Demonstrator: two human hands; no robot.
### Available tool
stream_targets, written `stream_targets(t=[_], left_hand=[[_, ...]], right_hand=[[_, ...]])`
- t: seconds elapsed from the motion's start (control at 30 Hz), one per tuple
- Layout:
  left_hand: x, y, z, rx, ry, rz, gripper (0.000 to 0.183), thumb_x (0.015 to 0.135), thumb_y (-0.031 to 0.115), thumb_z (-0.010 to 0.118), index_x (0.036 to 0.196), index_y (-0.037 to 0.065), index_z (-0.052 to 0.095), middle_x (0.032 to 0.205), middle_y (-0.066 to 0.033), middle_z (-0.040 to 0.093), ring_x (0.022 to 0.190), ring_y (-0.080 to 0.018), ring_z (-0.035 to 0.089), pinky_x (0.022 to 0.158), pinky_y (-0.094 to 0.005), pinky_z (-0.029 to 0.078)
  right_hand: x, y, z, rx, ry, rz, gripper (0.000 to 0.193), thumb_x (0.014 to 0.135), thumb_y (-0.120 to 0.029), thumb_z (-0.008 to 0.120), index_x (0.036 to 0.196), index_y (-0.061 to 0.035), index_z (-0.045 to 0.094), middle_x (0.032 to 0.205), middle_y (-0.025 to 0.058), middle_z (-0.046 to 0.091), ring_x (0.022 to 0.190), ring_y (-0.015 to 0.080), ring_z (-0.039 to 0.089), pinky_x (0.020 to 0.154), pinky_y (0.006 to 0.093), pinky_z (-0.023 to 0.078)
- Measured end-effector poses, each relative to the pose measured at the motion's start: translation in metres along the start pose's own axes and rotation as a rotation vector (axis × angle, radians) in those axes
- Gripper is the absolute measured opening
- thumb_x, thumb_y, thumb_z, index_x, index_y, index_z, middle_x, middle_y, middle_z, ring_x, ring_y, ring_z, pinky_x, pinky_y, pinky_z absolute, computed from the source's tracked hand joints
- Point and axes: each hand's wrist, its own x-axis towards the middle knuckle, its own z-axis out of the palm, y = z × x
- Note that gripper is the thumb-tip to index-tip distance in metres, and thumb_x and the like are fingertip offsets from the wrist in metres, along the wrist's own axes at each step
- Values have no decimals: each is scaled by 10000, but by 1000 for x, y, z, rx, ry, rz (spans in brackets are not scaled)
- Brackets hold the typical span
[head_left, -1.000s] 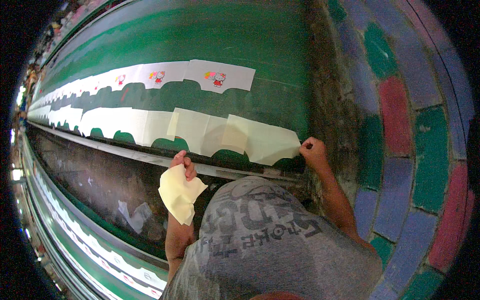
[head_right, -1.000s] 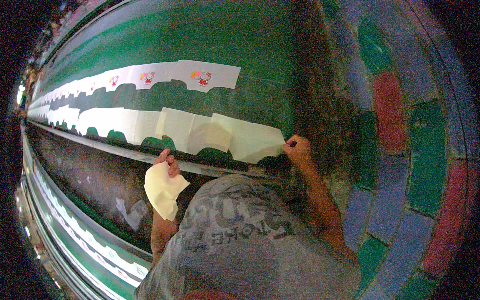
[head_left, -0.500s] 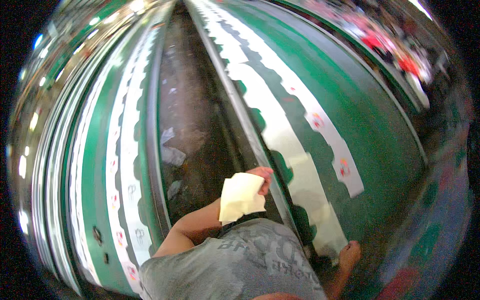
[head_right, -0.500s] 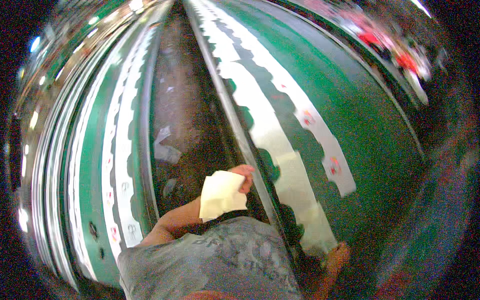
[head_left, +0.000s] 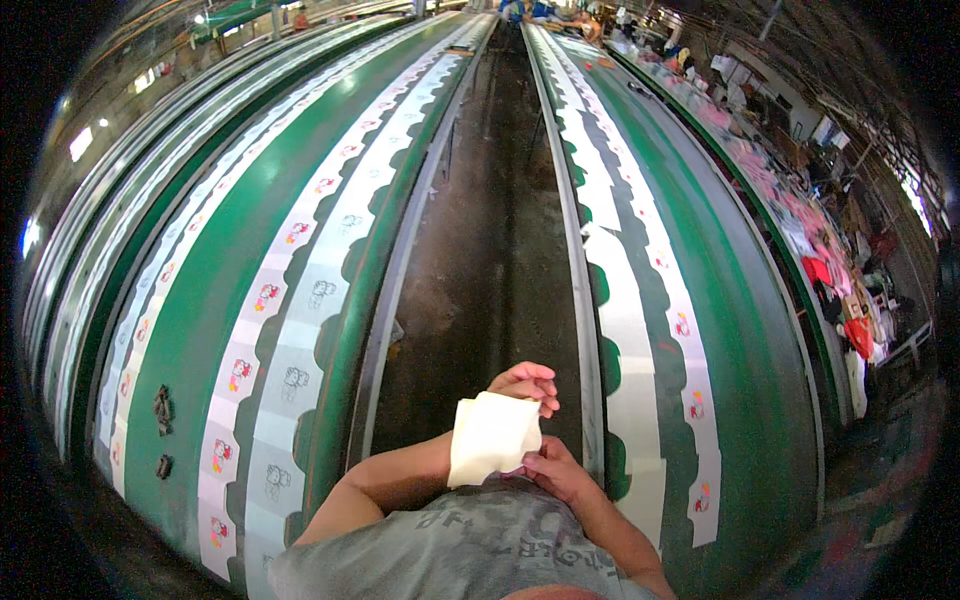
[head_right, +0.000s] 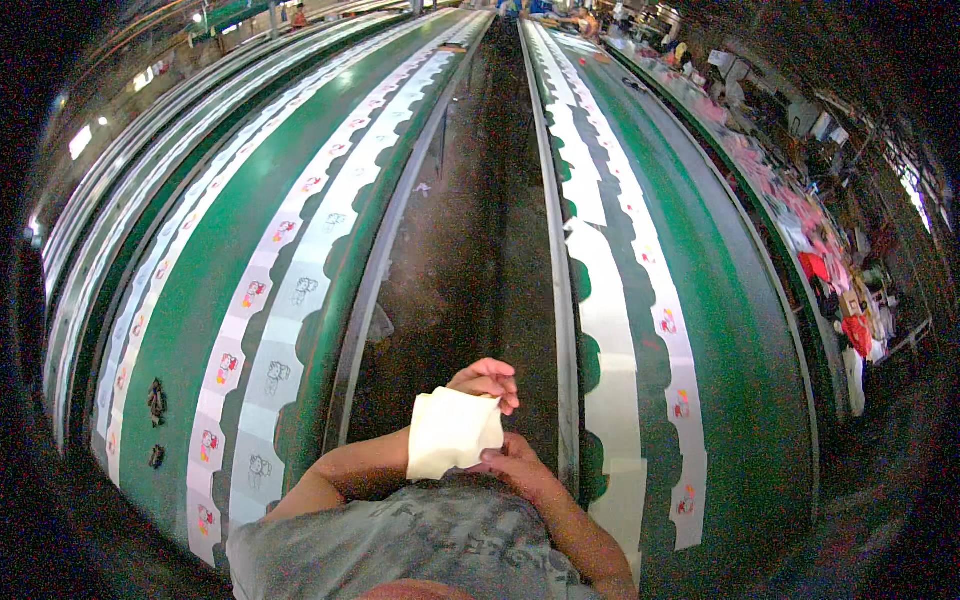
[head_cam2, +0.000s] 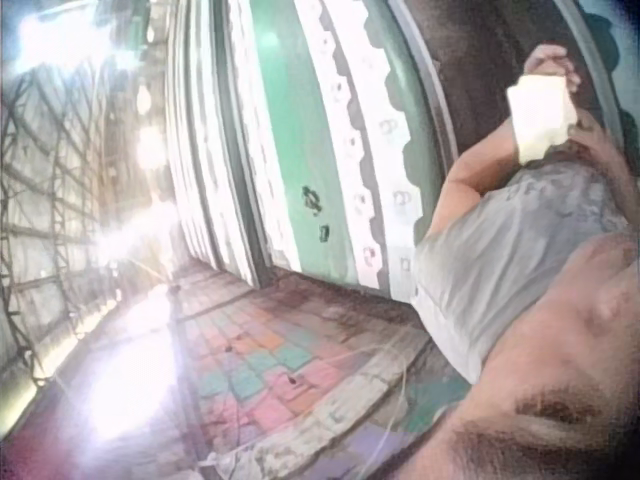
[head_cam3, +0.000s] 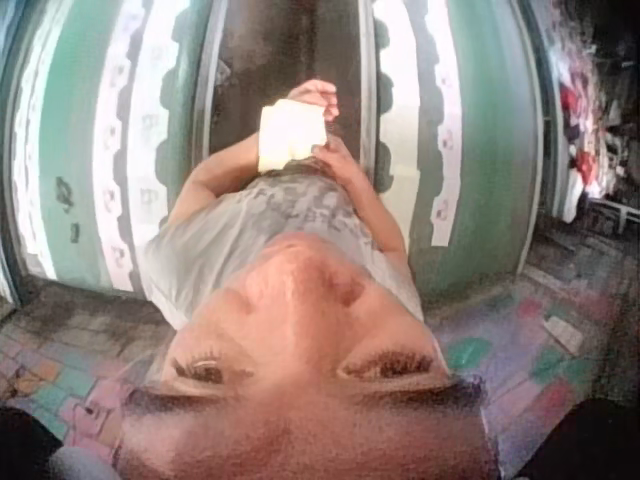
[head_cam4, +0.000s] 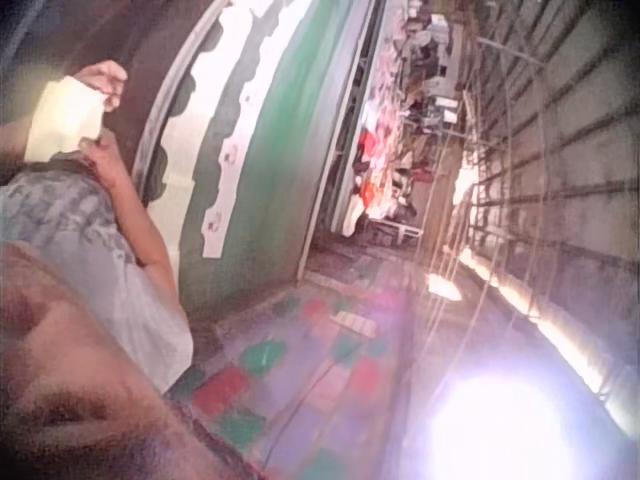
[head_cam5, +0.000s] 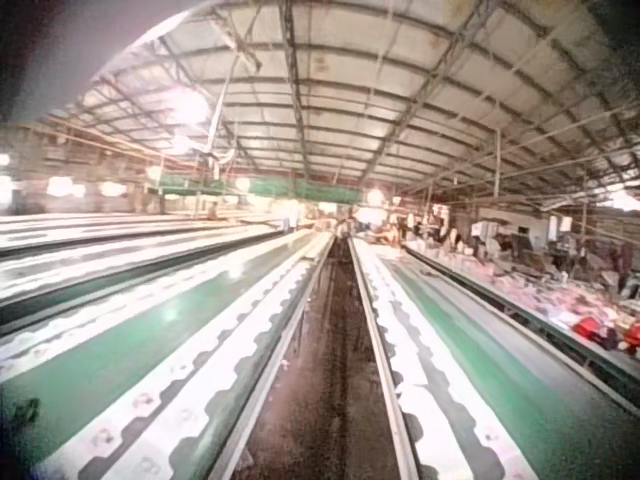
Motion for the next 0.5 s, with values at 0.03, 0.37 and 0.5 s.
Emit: stream_targets(t=[0.03, 0.37, 0.5], left_hand=[[-6, 23, -5, 49, 42, 23, 326, 1011, -2, 672, 1336, 31, 681, 1106, -140, 750, 1002, -334, 794, 902, -477, 667], [7, 120, -76, -325, 101, 82, 337, 1014, 152, 648, 1334, 82, 726, 1058, -134, 772, 979, -358, 749, 937, -514, 615], [52, 128, -99, -373, -154, 44, 256, 1056, 249, 586, 1134, 53, 729, 870, -93, 632, 768, -249, 559, 734, -413, 485]], right_hand=[[18, -13, 13, -36, -28, 33, 495, 1008, -224, 796, 1396, 60, 677, 1229, 126, 801, 1084, 229, 772, 1048, 390, 591], [165, -85, 16, -504, -187, 48, 315, 1042, -160, 792, 1280, 45, 757, 1149, 81, 811, 1079, 163, 757, 982, 349, 606], [218, -117, -62, -241, -206, -60, 306, 1001, -88, 812, 1276, 20, 731, 1244, 132, 779, 1133, 235, 762, 1040, 416, 599]])
